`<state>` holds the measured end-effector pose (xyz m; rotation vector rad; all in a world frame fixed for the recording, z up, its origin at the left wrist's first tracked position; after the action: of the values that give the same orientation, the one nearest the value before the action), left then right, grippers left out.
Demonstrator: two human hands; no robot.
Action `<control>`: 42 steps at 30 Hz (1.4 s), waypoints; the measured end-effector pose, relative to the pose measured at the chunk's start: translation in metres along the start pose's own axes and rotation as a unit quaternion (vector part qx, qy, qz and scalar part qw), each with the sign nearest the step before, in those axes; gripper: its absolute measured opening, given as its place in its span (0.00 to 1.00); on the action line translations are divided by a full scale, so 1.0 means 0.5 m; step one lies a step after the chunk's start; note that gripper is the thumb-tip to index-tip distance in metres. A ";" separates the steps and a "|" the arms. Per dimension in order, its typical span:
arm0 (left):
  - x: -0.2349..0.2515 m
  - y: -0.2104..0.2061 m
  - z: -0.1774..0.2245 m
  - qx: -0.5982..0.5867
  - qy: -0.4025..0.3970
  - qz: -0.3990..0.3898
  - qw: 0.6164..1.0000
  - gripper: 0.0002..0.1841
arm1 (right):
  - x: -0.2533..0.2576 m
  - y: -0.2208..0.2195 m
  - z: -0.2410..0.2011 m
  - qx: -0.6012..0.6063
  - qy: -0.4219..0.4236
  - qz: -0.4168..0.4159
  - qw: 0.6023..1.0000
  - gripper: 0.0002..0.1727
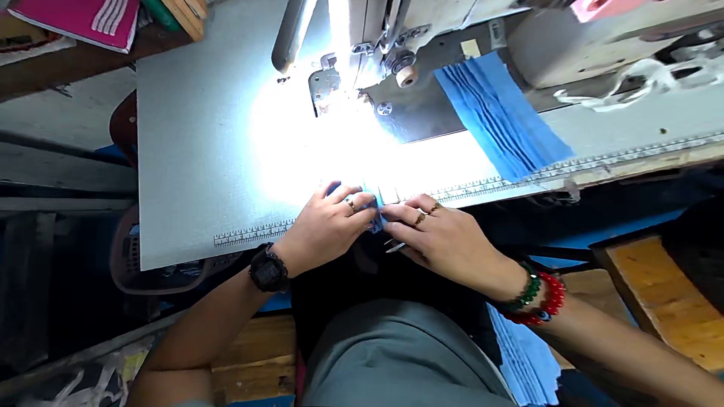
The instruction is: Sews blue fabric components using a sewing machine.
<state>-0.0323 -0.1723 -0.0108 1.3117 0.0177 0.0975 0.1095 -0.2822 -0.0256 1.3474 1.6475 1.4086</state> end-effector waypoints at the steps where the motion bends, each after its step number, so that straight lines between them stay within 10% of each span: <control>1: -0.002 -0.002 0.000 -0.004 -0.007 0.005 1.000 0.14 | -0.005 0.001 0.007 0.016 -0.007 0.003 1.000 0.11; 9: -0.018 -0.019 -0.003 -0.023 -0.021 0.056 0.998 0.12 | -0.049 -0.031 0.041 0.027 -0.002 0.097 0.995 0.15; 21: -0.010 -0.008 0.001 0.013 -0.007 0.022 1.000 0.13 | -0.020 -0.006 0.023 -0.007 -0.036 0.003 0.999 0.18; 42: 0.107 0.065 -0.219 0.002 0.004 0.028 1.000 0.13 | 0.188 0.044 0.140 -0.115 -0.102 -0.068 0.986 0.16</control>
<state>0.0115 -0.0543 -0.0051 1.3156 -0.0128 0.1510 0.1486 -0.1709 -0.0077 1.1815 1.3710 1.2911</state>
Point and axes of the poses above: each hand's wrist, its own x-axis towards the middle knuckle, its own y-axis out of the back of the hand, z = x × y, the point moved 5 cm from there along x, towards the middle knuckle, and after that the axes turned 13 degrees about -z, right-handed, at the moved point
